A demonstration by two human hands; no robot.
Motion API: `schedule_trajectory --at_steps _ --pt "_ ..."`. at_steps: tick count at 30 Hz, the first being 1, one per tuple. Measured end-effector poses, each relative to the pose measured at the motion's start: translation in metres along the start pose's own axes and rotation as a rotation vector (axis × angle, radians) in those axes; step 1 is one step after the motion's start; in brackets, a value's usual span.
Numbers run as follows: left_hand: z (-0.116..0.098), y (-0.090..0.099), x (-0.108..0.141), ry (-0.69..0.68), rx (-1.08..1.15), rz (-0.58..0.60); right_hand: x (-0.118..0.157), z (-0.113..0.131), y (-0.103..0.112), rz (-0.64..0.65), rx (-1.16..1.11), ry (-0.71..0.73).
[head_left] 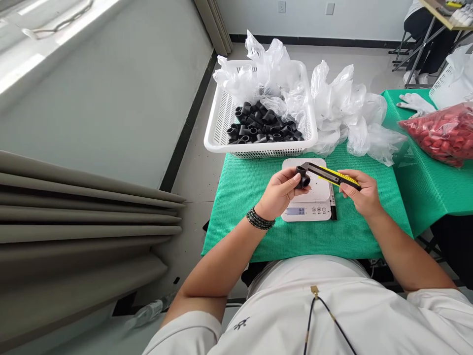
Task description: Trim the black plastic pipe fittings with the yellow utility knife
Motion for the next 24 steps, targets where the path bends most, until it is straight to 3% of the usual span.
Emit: schedule_trajectory --at_steps 24 --pt "-0.0018 -0.0051 0.0003 0.039 0.075 -0.023 -0.0017 -0.0023 0.0001 -0.004 -0.023 0.014"
Point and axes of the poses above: each hand's wrist, its own x-axis away from the middle knuckle, its own y-axis out of the back of the hand, z = x × y, the point moved 2 cm from there along -x, towards the middle knuckle, and after that the axes turned 2 degrees about -y, right-handed, at the moved point
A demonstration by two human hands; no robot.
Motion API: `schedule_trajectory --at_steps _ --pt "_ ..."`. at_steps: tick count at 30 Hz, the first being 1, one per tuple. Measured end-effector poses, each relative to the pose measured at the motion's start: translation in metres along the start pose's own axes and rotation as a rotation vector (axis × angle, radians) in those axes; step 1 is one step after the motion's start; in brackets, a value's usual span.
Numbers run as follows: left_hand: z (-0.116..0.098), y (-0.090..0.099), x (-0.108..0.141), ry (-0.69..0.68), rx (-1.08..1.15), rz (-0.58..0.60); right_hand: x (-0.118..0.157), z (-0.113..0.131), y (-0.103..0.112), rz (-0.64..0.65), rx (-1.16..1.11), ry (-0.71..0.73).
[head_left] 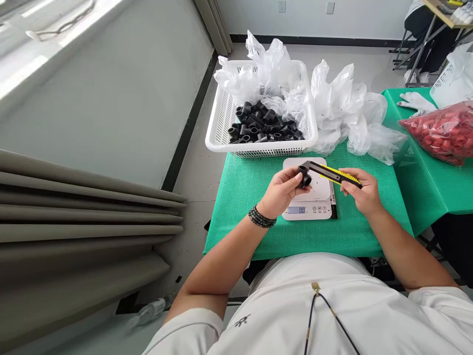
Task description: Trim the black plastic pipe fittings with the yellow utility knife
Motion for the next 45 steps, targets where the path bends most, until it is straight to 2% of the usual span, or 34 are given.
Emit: schedule_trajectory --at_steps 13,25,39,45 --pt "0.001 0.0001 0.0002 -0.012 -0.001 -0.002 -0.0006 0.0012 -0.0005 -0.003 0.022 -0.022" --pt "0.0002 0.0006 0.0005 -0.007 -0.024 0.011 0.0014 0.0015 -0.0006 0.022 -0.076 -0.078" --pt "0.0019 0.0001 0.0007 -0.016 -0.061 0.028 0.0017 0.0059 -0.002 0.081 0.086 0.027" --pt "0.0046 -0.0028 0.0008 -0.033 -0.149 0.107 0.0035 0.0046 -0.0041 0.066 0.122 0.064"
Point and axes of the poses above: each hand's wrist, its own x-axis away from the middle knuckle, its own y-axis out of the back of the hand, z = x × y, the point moved 2 cm from there along -x, towards the middle knuckle, and after that the axes turned 2 degrees about -y, right-handed, at the moved point
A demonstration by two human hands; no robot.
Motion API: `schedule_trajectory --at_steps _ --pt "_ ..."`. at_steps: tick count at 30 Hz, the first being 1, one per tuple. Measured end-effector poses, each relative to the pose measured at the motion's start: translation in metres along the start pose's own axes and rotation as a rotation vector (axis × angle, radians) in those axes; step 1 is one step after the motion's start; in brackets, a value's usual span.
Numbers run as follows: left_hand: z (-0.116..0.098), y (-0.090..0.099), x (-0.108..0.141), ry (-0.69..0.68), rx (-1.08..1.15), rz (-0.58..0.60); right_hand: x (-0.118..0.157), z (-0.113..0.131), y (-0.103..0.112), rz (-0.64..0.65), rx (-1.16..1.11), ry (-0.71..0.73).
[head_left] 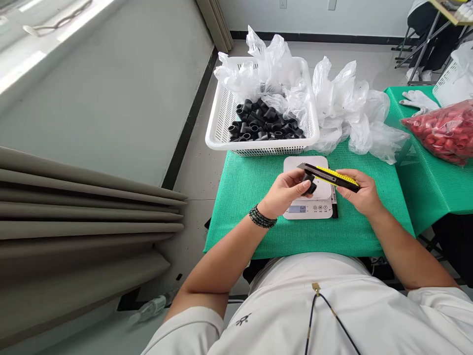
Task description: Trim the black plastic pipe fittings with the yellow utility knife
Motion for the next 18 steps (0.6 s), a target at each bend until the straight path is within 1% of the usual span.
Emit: schedule_trajectory --at_steps 7,11,15,18 --pt "0.002 -0.0004 0.0005 -0.004 0.004 0.027 0.0004 -0.0026 0.0013 0.047 -0.039 -0.022" --pt "0.0015 -0.0001 0.0005 -0.016 -0.011 0.039 0.0006 -0.003 0.0014 0.047 -0.049 -0.016" --pt "0.0023 0.0 0.0004 -0.027 -0.012 0.01 0.0005 -0.0002 0.0004 0.031 -0.058 -0.017" --pt "0.0019 0.0004 0.0001 -0.043 -0.003 -0.031 0.0004 0.0015 0.0005 0.015 -0.065 -0.051"
Point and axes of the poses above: each hand's wrist, its own x-axis away from the middle knuckle, its own y-axis out of the back of the hand, z = x × y, the point moved 2 cm from there along -x, towards the middle knuckle, and after that the axes turned 2 degrees about -y, right-handed, at the moved point
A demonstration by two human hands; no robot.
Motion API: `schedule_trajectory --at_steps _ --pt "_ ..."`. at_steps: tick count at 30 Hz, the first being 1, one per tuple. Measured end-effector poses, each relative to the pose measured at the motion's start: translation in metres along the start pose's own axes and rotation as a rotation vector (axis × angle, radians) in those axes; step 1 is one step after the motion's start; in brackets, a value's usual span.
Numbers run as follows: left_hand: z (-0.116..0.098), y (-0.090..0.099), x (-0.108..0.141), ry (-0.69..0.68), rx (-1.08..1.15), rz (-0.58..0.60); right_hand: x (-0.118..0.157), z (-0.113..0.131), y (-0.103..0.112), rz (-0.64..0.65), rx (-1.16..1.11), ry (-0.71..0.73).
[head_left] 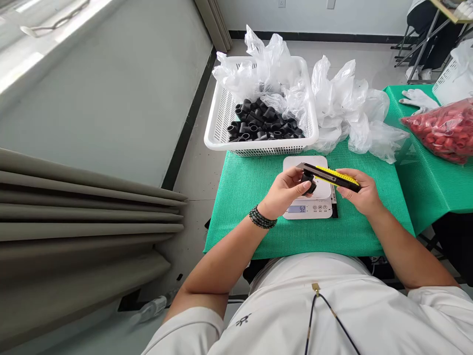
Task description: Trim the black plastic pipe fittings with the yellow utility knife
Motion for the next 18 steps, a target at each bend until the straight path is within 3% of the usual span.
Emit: schedule_trajectory --at_steps 11,18 --pt "-0.0095 0.002 -0.0022 -0.21 0.011 -0.234 0.0001 -0.0056 0.0029 -0.027 -0.111 -0.048" --pt "-0.0057 0.0089 -0.0037 -0.233 0.042 -0.335 0.0003 -0.007 0.0021 -0.039 -0.154 -0.047"
Point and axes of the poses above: each hand's wrist, its own x-axis away from the middle knuckle, its own y-axis out of the back of the hand, z = x × y, the point moved 2 cm from there along -x, towards the middle knuckle, and after that the axes turned 2 degrees about -y, right-handed, at the moved point
